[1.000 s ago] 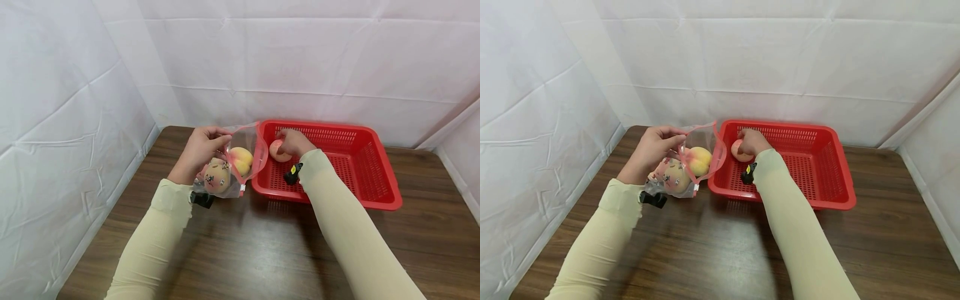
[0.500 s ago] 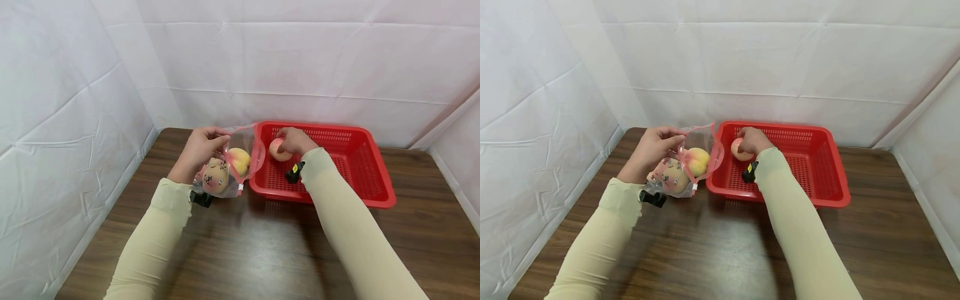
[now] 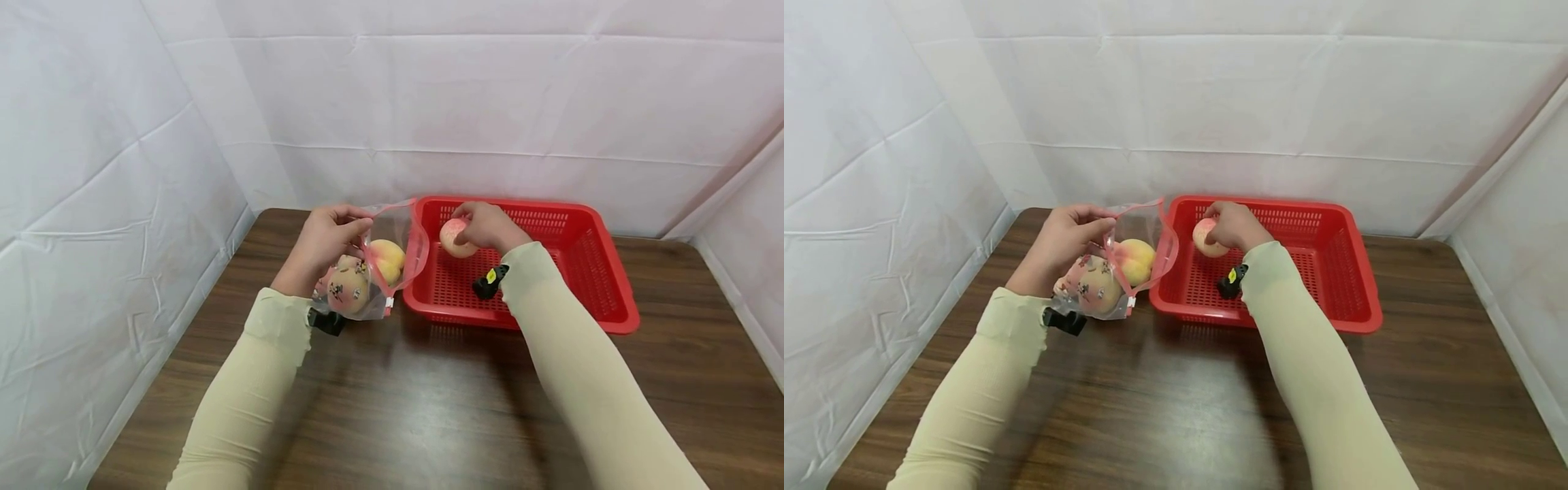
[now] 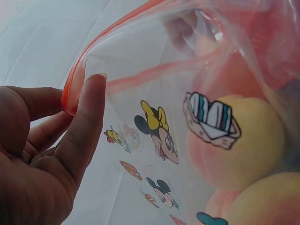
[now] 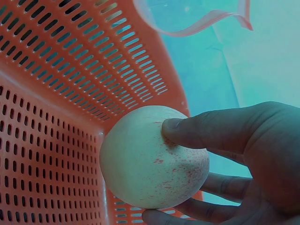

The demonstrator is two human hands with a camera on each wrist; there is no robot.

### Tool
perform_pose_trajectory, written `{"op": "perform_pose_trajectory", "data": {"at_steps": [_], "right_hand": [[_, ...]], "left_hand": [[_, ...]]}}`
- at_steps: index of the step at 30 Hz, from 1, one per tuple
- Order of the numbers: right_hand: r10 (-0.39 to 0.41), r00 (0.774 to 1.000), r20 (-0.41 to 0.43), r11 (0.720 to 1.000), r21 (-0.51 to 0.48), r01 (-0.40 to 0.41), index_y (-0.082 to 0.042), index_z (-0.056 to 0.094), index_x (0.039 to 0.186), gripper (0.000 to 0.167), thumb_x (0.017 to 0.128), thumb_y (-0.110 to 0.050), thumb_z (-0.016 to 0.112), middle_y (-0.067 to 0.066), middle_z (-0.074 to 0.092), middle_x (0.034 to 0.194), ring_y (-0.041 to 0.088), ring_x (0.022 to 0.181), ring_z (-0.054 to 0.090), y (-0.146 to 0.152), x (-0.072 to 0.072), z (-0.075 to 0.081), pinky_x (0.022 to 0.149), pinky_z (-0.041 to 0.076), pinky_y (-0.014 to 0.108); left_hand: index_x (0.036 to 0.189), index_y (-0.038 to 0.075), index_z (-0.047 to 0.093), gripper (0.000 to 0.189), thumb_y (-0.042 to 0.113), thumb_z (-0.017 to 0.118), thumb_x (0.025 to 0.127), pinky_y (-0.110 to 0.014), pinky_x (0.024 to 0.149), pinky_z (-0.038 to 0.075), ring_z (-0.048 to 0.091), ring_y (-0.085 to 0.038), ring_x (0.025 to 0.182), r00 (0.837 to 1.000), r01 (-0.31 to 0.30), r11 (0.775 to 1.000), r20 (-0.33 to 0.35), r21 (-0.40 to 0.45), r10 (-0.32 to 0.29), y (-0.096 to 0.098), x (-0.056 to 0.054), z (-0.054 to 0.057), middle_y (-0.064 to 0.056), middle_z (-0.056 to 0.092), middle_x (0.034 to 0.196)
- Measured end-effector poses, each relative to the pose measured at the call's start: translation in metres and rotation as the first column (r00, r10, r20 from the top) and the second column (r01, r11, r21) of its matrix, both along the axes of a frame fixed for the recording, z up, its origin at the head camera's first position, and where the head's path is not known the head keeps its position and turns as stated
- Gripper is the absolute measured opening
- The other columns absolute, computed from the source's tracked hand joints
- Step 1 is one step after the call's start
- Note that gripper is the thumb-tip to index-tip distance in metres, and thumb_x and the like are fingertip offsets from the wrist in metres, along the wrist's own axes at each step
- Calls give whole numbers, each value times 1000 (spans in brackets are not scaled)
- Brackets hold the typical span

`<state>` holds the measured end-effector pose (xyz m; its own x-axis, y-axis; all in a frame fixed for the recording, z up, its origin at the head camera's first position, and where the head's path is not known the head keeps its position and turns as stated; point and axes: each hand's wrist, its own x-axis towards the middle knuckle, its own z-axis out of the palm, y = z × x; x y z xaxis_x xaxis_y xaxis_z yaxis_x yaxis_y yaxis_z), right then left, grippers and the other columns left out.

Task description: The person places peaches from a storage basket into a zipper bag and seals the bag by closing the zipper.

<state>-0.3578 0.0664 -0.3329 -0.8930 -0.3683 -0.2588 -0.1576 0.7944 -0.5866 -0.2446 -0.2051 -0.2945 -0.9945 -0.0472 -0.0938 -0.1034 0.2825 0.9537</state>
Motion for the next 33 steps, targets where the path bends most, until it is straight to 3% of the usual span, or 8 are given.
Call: {"op": "perform_pose_trajectory", "data": {"at_steps": [9, 27, 33], "right_hand": [[-11, 1000, -8, 998, -62, 11, -17, 53, 132, 52, 84, -19, 73, 11, 51, 134, 28, 112, 51, -1, 10, 11, 89, 50, 41], [6, 995, -97, 994, -109, -17, -21, 53, 131, 53, 83, -23, 74, 4, 56, 127, 24, 114, 52, 2, 38, 31, 91, 51, 42], [12, 990, -141, 989, -141, -32, -23, 54, 131, 52, 82, -23, 75, 2, 59, 121, 23, 106, 54, 0, 52, 39, 86, 52, 41]], "left_hand": [[108, 8, 69, 22, 24, 65, 93, -38, 68, 60, 62, -17, 64, 1000, 1, 1000, 0, 8, -1, -2, 0, -1, -6, 62, 81], [108, 9, 70, 22, 25, 65, 93, -36, 67, 60, 63, -19, 64, 1000, 0, 1000, -9, 22, 0, -4, 1, -1, -7, 62, 83], [108, 9, 70, 22, 25, 65, 93, -35, 65, 59, 63, -18, 64, 1000, -2, 1000, -14, 22, 2, -4, 2, -2, -6, 62, 82]]}}
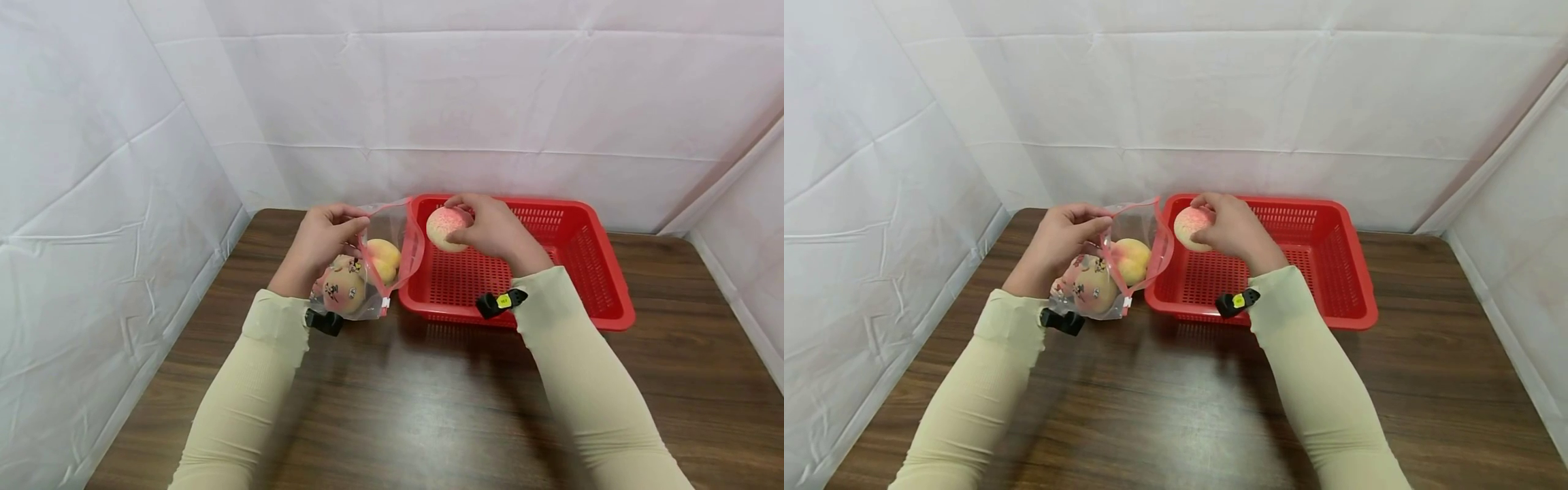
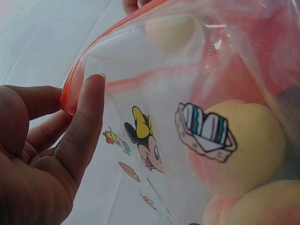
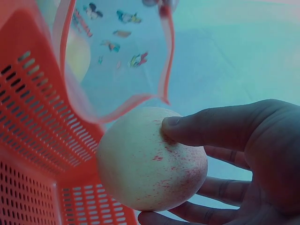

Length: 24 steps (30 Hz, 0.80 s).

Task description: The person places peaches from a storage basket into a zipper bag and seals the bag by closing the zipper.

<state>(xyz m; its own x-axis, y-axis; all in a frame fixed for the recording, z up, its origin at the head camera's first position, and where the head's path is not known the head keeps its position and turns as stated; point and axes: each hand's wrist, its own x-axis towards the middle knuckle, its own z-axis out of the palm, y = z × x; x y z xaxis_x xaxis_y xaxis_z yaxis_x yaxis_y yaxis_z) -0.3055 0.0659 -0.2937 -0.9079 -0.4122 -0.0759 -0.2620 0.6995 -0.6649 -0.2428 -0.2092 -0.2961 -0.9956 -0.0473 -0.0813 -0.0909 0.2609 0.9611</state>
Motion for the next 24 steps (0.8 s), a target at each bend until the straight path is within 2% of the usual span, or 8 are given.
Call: {"op": "perform_pose_trajectory", "data": {"at_steps": [10, 18, 24], "right_hand": [[27, 997, -69, 999, -24, -28, -23, 56, 128, 53, 80, -25, 77, 2, 58, 120, 23, 102, 54, -6, 22, 6, 85, 51, 41], [28, 988, -155, 993, -105, -44, -23, 57, 129, 54, 80, -25, 79, 0, 55, 130, 19, 111, 51, -18, 34, -1, 92, 51, 42], [36, 975, -220, 989, -131, -66, -23, 57, 129, 55, 79, -25, 80, 1, 53, 133, 20, 119, 50, -29, 40, -8, 95, 52, 43]], "left_hand": [[110, 9, 70, 24, 25, 66, 92, -35, 66, 60, 63, -18, 61, 1000, -6, 1000, -2, 8, 6, -2, 2, 0, -7, 61, 84], [110, 6, 69, 26, 25, 66, 92, -36, 65, 60, 62, -18, 59, 1000, -4, 1000, -8, 28, 5, -2, 4, 0, -7, 61, 82], [109, 6, 69, 23, 22, 64, 94, -40, 65, 60, 60, -18, 55, 1000, -7, 999, -16, 46, 8, -3, 4, 1, -6, 60, 79]]}}
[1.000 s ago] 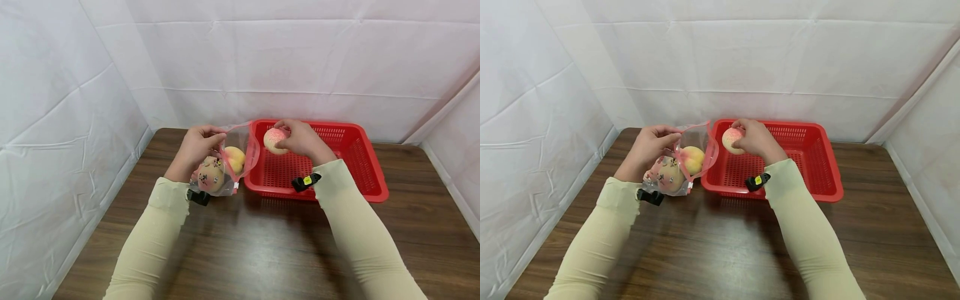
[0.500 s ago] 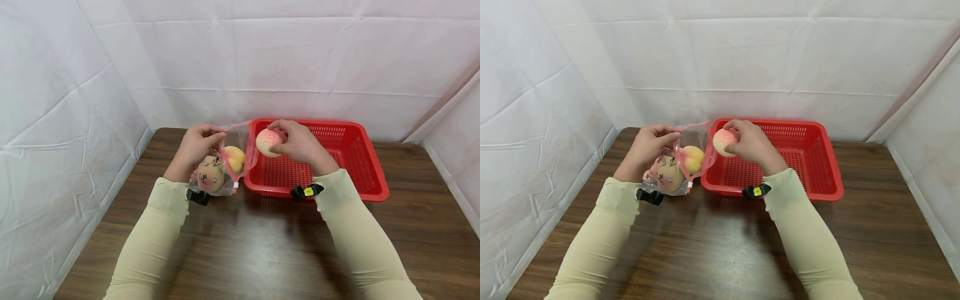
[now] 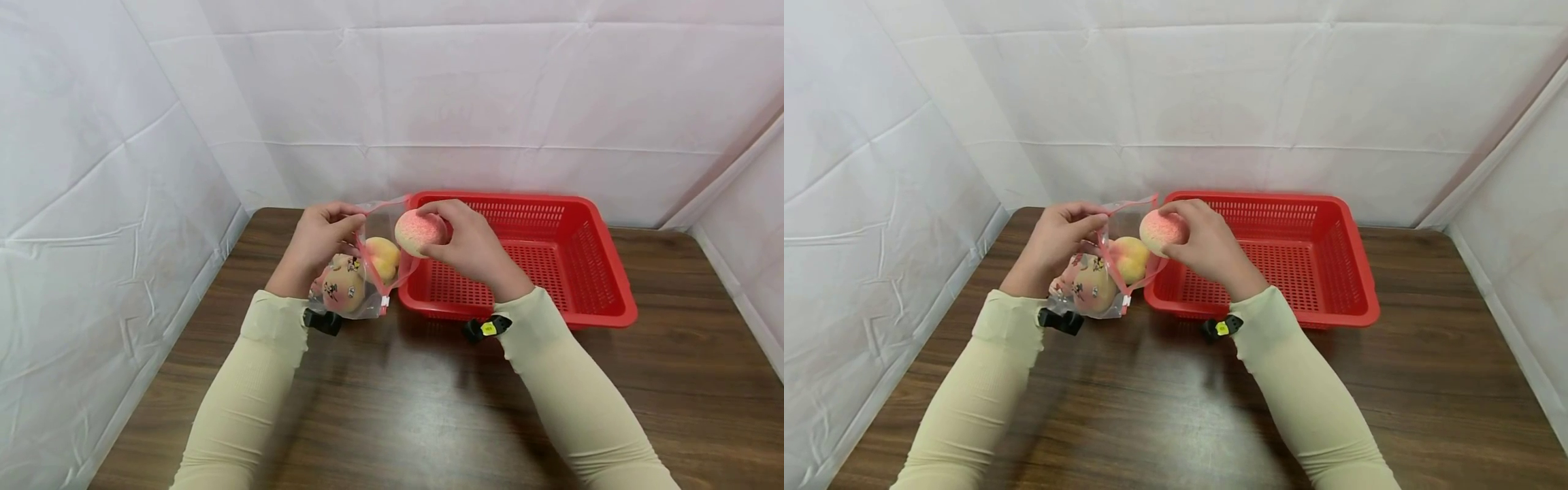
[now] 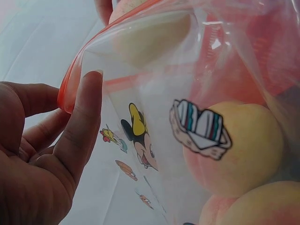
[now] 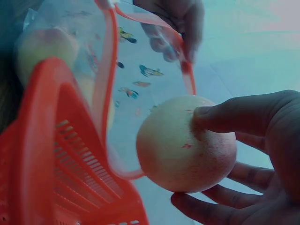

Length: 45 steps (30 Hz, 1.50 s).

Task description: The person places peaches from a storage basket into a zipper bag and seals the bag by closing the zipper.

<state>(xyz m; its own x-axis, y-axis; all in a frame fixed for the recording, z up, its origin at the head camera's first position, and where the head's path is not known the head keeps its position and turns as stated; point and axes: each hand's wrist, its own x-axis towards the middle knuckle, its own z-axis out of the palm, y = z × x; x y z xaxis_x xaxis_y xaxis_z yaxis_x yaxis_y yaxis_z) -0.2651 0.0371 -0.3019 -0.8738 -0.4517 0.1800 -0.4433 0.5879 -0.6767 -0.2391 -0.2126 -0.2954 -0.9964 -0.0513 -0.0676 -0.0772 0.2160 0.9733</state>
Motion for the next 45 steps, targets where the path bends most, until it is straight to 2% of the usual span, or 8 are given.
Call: {"op": "perform_pose_trajectory", "data": {"at_steps": [7, 13, 25, 35, 40, 45], "right_hand": [[23, 995, -98, 999, -23, -25, -20, 59, 126, 52, 79, -22, 80, 1, 53, 132, 20, 118, 53, -17, 6, -7, 94, 53, 39], [35, 989, -143, 999, -18, -38, -19, 59, 126, 50, 80, -22, 79, 3, 52, 131, 21, 115, 54, -33, 7, -13, 92, 54, 36], [43, 965, -261, 999, -6, -46, -16, 60, 126, 50, 80, -25, 79, 7, 54, 130, 25, 117, 54, -54, 5, -22, 95, 52, 40], [85, 940, -330, 996, 42, -76, -15, 60, 124, 49, 80, -22, 80, 8, 54, 130, 26, 119, 53, -64, 5, -26, 96, 52, 42], [122, 917, -380, 993, 43, -114, -16, 61, 124, 47, 80, -19, 79, 7, 54, 131, 27, 120, 52, -67, 2, -29, 100, 49, 41], [133, 874, -467, 991, 40, -130, -13, 60, 121, 39, 85, -10, 72, 10, 53, 129, 26, 119, 52, -72, -3, -31, 101, 49, 39]], "left_hand": [[110, 2, 68, 23, 18, 61, 95, -33, 59, 59, 60, -16, 55, 1000, 1, 1000, -5, 28, -1, -2, -1, -1, -5, 60, 76], [110, 2, 68, 22, 17, 60, 95, -35, 59, 59, 60, -16, 54, 1000, -15, 999, 8, 42, 15, -4, -2, -1, -6, 61, 78], [113, 4, 67, 24, 18, 59, 96, -42, 63, 60, 59, -17, 53, 1000, -13, 999, 12, 46, 12, -6, 1, 1, -5, 59, 78], [113, 3, 67, 24, 20, 58, 97, -37, 61, 59, 60, -16, 56, 1000, -13, 999, 4, 30, 12, -7, 2, 1, -6, 59, 83], [114, 2, 66, 26, 20, 58, 97, -36, 60, 59, 61, -16, 57, 1000, -2, 999, -6, 35, 2, -8, 2, 1, -6, 59, 83], [110, 4, 67, 22, 20, 59, 97, -35, 59, 59, 61, -17, 57, 1000, -7, 999, -11, 49, 7, -7, 3, 1, -6, 60, 84]]}}
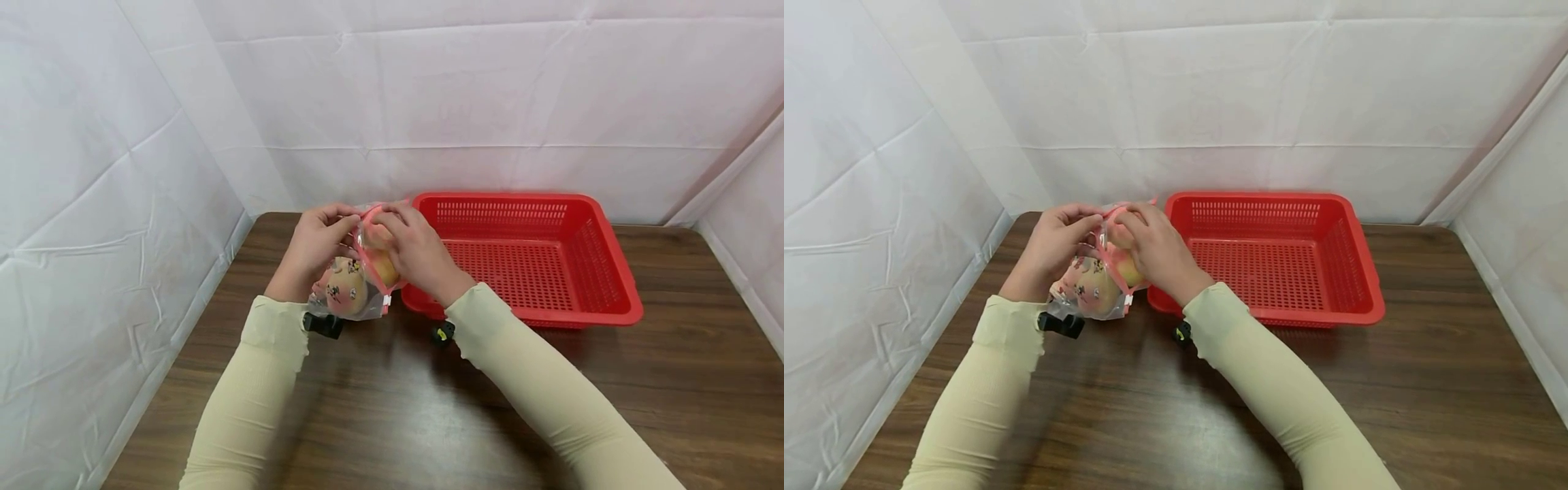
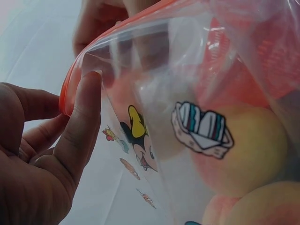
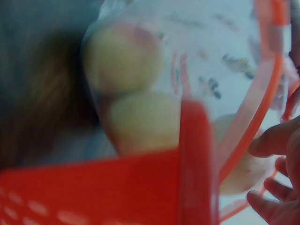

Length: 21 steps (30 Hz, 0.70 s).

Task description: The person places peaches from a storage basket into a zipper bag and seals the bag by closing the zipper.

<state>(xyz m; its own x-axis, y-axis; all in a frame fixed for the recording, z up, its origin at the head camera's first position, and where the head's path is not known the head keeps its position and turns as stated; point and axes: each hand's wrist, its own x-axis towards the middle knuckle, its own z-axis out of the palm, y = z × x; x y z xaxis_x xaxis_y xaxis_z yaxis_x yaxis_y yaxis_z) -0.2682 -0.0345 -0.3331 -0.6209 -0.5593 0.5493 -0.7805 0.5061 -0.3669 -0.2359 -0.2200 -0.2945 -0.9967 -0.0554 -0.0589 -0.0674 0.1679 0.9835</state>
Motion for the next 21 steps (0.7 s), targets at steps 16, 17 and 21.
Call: {"op": "perform_pose_trajectory", "data": {"at_steps": [16, 17, 21], "right_hand": [[-119, 993, -7, 992, -37, 119, -8, 66, 101, 16, 87, -14, 71, 8, 61, 97, 21, 88, 56, 14, -3, -7, 80, 53, 32], [-124, 992, 9, 992, -35, 125, -8, 67, 101, 17, 87, -15, 71, 7, 61, 97, 20, 87, 56, 15, -3, -8, 80, 53, 32], [-143, 988, 54, 989, -37, 145, -8, 68, 103, 16, 88, -15, 70, 8, 61, 98, 20, 87, 55, 19, -3, -8, 80, 52, 32]], "left_hand": [[114, 1, 65, 26, 19, 59, 97, -37, 60, 59, 61, -16, 58, 1000, -3, 1000, 1, 5, 3, 0, -1, 3, -6, 57, 83], [115, 0, 64, 27, 20, 58, 97, -37, 60, 59, 61, -16, 57, 1000, -1, 1000, 2, 1, 1, 0, -1, 3, -6, 57, 83], [115, -1, 64, 28, 20, 59, 97, -37, 59, 59, 61, -15, 56, 1000, -13, 1000, 0, -6, 13, 0, -3, 6, -6, 58, 81]]}}
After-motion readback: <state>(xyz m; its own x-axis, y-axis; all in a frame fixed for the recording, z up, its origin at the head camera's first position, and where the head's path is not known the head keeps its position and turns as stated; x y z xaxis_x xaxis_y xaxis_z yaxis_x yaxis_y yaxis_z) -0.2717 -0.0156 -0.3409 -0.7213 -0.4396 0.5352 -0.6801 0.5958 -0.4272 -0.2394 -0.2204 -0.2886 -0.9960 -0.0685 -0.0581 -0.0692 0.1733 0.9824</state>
